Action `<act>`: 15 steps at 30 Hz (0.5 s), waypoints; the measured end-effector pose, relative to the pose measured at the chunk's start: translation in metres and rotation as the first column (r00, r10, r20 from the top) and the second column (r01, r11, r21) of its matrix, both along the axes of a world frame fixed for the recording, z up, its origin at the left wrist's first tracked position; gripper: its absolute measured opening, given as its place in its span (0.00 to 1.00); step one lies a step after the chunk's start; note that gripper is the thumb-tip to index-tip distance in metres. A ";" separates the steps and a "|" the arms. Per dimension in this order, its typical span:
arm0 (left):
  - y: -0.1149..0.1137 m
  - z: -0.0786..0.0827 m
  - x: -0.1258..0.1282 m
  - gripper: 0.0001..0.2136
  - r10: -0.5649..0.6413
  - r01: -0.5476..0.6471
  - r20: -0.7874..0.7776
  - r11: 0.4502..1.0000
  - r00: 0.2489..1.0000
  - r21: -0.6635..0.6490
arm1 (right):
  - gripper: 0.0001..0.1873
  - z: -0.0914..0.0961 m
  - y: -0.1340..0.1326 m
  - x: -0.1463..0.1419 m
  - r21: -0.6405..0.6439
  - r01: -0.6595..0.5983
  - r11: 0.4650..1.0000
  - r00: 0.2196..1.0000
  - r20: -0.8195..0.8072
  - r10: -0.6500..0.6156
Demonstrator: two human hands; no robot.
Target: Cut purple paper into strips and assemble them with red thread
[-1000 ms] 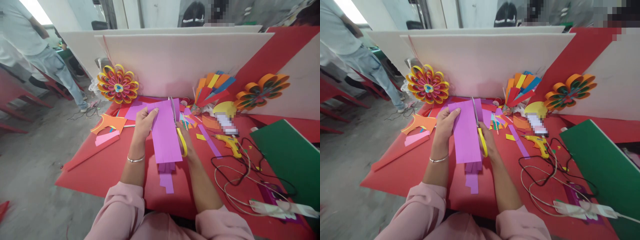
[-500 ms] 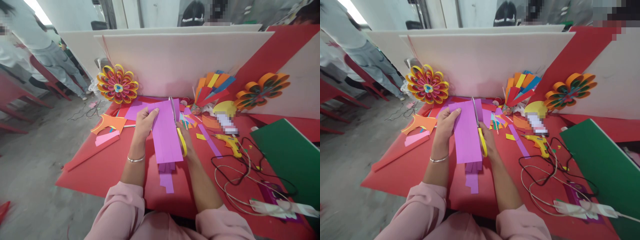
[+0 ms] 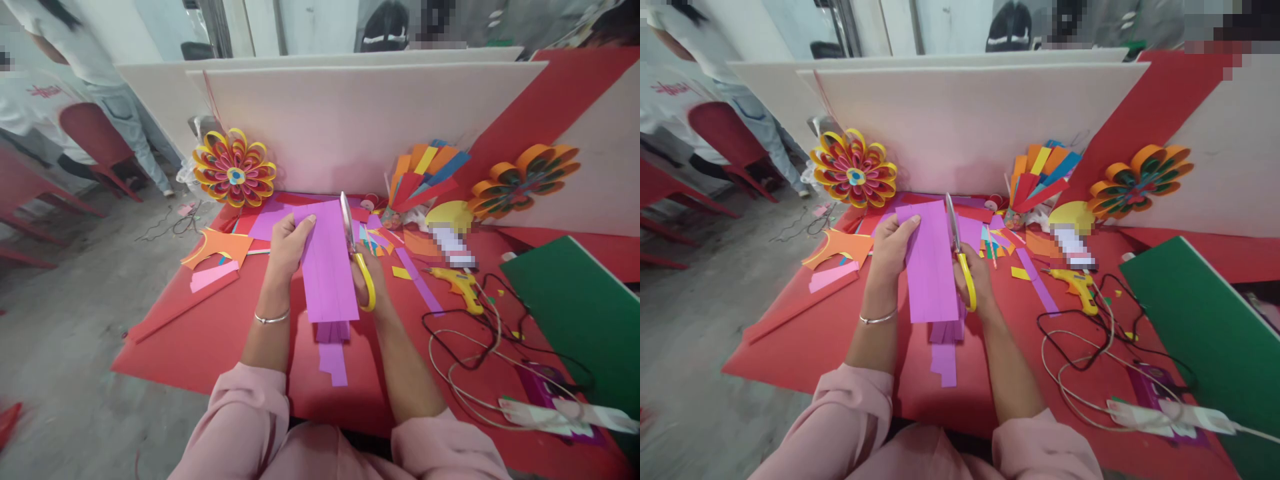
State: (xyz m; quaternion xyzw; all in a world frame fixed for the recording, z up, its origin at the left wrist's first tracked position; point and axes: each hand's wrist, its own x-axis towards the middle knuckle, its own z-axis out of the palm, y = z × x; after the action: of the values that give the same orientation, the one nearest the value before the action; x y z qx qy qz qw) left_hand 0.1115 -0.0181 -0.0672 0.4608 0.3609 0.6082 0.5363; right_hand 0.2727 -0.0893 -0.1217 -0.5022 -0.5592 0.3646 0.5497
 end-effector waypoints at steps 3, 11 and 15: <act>0.003 -0.003 0.000 0.14 0.031 -0.031 0.011 0.999 0.999 0.019 | 0.27 0.008 0.001 0.000 -0.052 0.103 0.993 0.988 -0.114 -0.108; 0.008 -0.005 0.005 0.15 0.148 -0.146 -0.007 0.984 0.989 0.106 | 0.29 0.016 0.001 0.013 -0.028 0.050 0.998 0.996 -0.070 -0.052; -0.001 -0.005 0.012 0.16 -0.004 0.007 -0.048 0.999 0.999 0.051 | 0.25 0.014 0.005 0.013 0.049 0.206 0.977 0.965 -0.173 -0.195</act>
State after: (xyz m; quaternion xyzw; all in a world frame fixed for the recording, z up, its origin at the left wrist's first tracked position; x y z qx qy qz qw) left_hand 0.1236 -0.0189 -0.0723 0.4898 0.3565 0.6046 0.5172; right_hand 0.2859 -0.0846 -0.1079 -0.5051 -0.4693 0.3290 0.6453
